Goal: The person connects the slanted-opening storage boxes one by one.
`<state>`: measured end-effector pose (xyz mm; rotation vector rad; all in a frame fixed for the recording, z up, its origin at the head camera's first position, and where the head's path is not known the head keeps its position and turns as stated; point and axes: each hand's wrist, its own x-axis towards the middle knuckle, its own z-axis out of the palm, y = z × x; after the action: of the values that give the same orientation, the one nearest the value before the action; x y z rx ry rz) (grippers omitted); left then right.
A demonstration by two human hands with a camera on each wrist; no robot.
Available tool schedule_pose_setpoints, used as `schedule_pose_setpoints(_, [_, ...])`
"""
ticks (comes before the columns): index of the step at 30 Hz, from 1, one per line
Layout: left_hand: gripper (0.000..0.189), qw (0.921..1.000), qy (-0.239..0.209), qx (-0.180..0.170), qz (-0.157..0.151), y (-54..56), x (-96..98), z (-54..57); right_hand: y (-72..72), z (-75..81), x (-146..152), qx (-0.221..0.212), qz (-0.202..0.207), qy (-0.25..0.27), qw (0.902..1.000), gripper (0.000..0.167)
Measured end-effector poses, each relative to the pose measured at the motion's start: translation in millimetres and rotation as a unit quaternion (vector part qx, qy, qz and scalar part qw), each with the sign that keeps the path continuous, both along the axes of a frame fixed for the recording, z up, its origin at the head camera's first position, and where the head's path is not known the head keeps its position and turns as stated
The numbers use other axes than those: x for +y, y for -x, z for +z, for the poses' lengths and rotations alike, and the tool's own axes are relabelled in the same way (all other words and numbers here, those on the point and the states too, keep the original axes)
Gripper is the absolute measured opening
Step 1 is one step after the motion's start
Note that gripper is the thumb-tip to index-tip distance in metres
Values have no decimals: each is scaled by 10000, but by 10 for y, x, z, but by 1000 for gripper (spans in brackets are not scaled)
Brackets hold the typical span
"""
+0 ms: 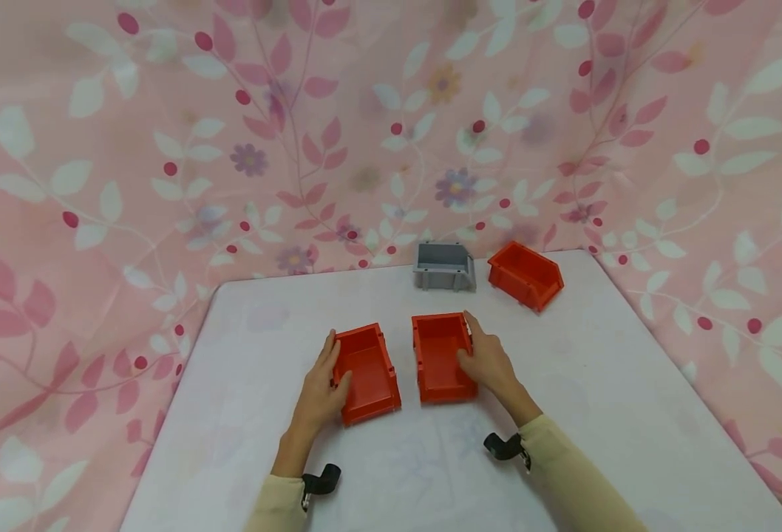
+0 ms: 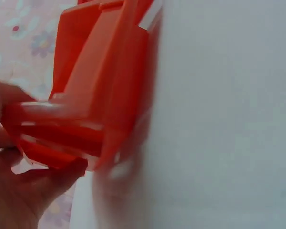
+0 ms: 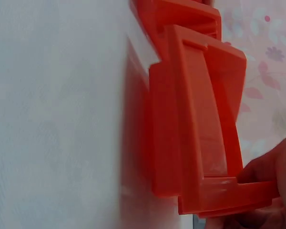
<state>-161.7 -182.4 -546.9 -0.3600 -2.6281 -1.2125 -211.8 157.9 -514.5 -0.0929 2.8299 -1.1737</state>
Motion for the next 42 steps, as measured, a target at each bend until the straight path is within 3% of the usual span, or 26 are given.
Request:
schedule_pose_setpoints(4, [84,9999,34,-120,-78,-8,23,-55,-19,61,6,449,-122,244,9986,74])
schedule_pose_setpoints(10, [82,9995,230,-236,-22,-53,41,-47,-65,251,-81,595,178,578,9964,74])
schedule_pose_setpoints(15, [84,9986,416,-295,-123,-75,70,-19,-94,355,-158,652,355,341,9967,74])
schedule_pose_setpoints(24, [84,9983,435,-344,-187,-114,113,-56,-139,375,-237,508,501,176,9973,75])
schedule_pose_setpoints(32, [77,9986,511,146,-84,-142,153,-47,-118,400,-252,542,669,92,9962,74])
schedule_pose_setpoints(38, [75,9978,630,191,-33,-160,172,-32,-74,451,-264,744,853,-123,9935,73])
schedule_pose_setpoints(42, [76,9979,628,151,-53,-170,176,-39,-56,473,-293,662,837,-399,9935,73])
